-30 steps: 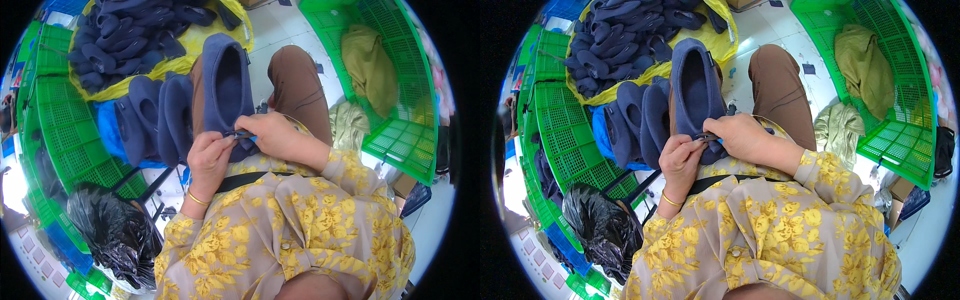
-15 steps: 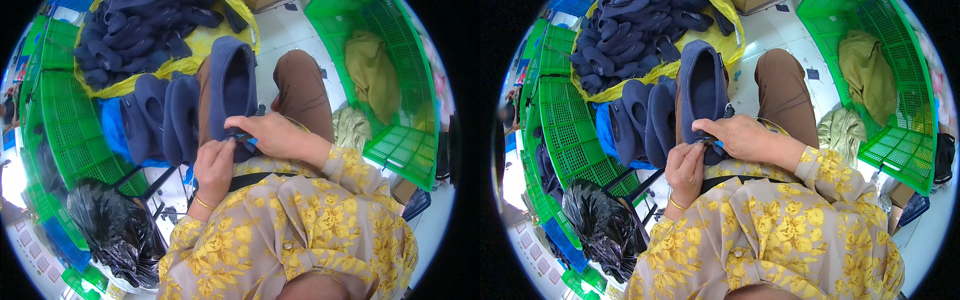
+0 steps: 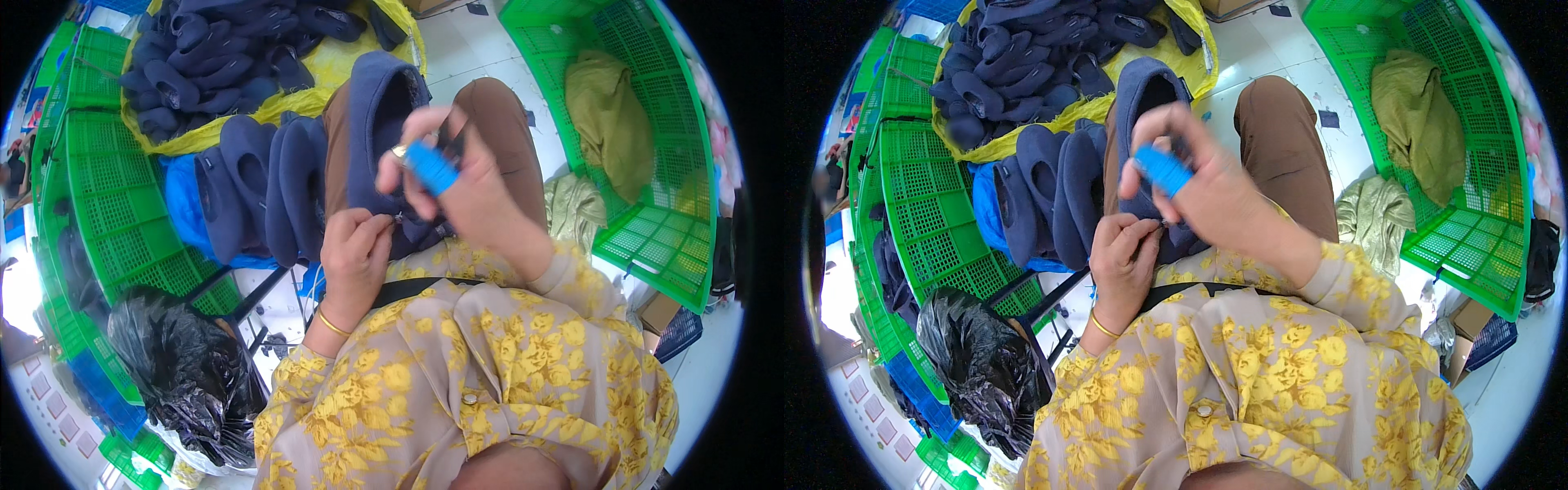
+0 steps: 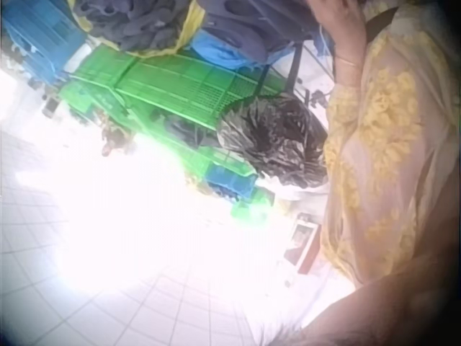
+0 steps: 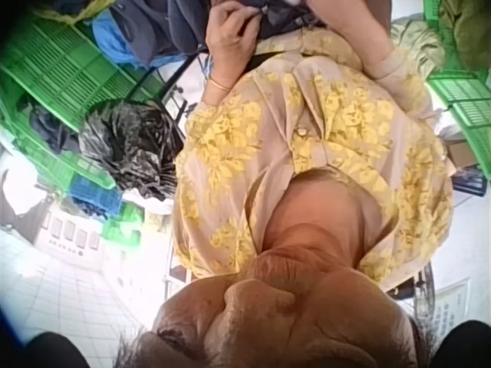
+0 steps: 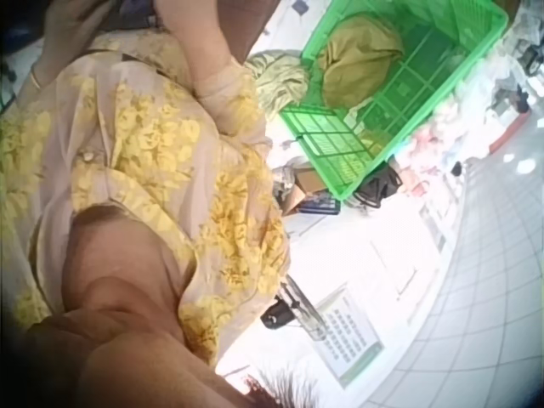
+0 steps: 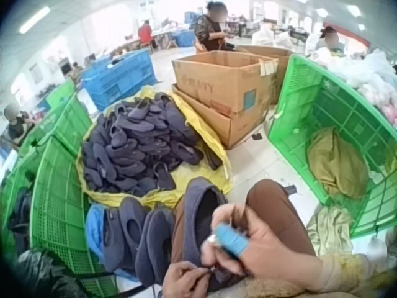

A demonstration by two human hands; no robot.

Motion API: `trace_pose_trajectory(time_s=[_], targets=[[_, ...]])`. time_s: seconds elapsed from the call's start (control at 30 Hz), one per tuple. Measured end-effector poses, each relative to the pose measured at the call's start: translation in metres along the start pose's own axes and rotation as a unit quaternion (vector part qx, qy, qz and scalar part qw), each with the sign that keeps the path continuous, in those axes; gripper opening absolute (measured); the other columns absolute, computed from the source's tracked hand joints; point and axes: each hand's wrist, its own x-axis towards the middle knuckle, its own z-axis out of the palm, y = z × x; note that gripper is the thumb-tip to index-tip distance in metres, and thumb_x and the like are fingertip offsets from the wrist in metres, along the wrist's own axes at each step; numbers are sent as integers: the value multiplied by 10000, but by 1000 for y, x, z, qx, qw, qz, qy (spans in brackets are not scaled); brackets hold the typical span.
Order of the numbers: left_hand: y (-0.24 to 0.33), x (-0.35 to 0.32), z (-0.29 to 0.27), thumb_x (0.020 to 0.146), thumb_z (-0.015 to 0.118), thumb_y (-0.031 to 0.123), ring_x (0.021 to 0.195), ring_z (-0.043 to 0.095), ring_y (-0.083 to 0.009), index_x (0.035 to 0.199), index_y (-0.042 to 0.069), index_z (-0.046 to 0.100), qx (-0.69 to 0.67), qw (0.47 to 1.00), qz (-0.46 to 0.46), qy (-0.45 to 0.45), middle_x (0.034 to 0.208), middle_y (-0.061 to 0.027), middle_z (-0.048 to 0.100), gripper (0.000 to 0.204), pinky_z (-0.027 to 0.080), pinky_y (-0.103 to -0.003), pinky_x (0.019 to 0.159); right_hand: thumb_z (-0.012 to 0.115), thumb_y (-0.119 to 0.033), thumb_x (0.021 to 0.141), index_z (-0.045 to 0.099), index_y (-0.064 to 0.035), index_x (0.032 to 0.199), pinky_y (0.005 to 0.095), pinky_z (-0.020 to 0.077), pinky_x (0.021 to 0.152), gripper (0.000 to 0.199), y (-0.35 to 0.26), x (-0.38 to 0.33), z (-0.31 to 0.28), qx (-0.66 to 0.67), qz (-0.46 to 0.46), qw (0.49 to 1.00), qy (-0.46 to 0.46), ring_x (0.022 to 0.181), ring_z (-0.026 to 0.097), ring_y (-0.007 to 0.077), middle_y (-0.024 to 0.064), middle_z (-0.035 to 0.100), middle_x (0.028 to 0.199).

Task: The person sits on the floor and uses a blue-handled tool to stitch the upper part of a dark blue shoe. They repeatedly insert the tool into the shoe's edge and pull the thread to secure the seam.

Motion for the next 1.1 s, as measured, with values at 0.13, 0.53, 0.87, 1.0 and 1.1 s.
trace_pose_trajectory(time_s=[0.13, 0.53, 0.87, 1.0, 1.1], targets=[[-3, 6, -3, 730, 728, -55, 797, 604, -215, 899, 14, 676, -22, 999, 14, -20, 866, -84, 599, 189, 486, -296, 671, 492, -242, 1027, 515, -121, 1049, 230, 257, 452, 125, -38, 2, -25, 379, 25, 924, -42, 459, 288, 48, -32, 428, 601], [1, 14, -11, 731, 722, -9, 762, 584, -266, 891, 20, 651, -15, 995, -53, -88, 861, -114, 579, 178, 479, -343, 661, 654, 0, 757, 657, -57, 1013, 382, 541, 712, 262, 14, -43, -17, -451, 39, 882, -127, 801, 669, 326, 152, 681, 868], [1, 15, -10, 733, 720, -1, 754, 580, -257, 866, 25, 657, -14, 993, -66, -97, 840, -103, 580, 150, 478, -342, 662, 606, -33, 740, 625, -16, 868, 466, 516, 729, 130, 21, -45, -16, -456, 46, 881, -115, 780, 644, 384, 191, 649, 791], [2, 15, -9, 732, 719, -7, 758, 580, -256, 862, 25, 654, -14, 993, -65, -94, 838, -103, 579, 149, 478, -341, 666, 607, -39, 740, 626, -6, 839, 480, 512, 723, 106, 22, -42, -14, -469, 54, 874, -111, 762, 643, 396, 212, 644, 767], [1, 15, -8, 733, 718, -10, 752, 580, -257, 867, 25, 649, -15, 993, -70, -95, 842, -104, 577, 154, 478, -342, 663, 604, -34, 734, 629, 3, 817, 483, 511, 720, 94, 21, -38, -11, -477, 73, 869, -111, 762, 641, 401, 224, 639, 751]])
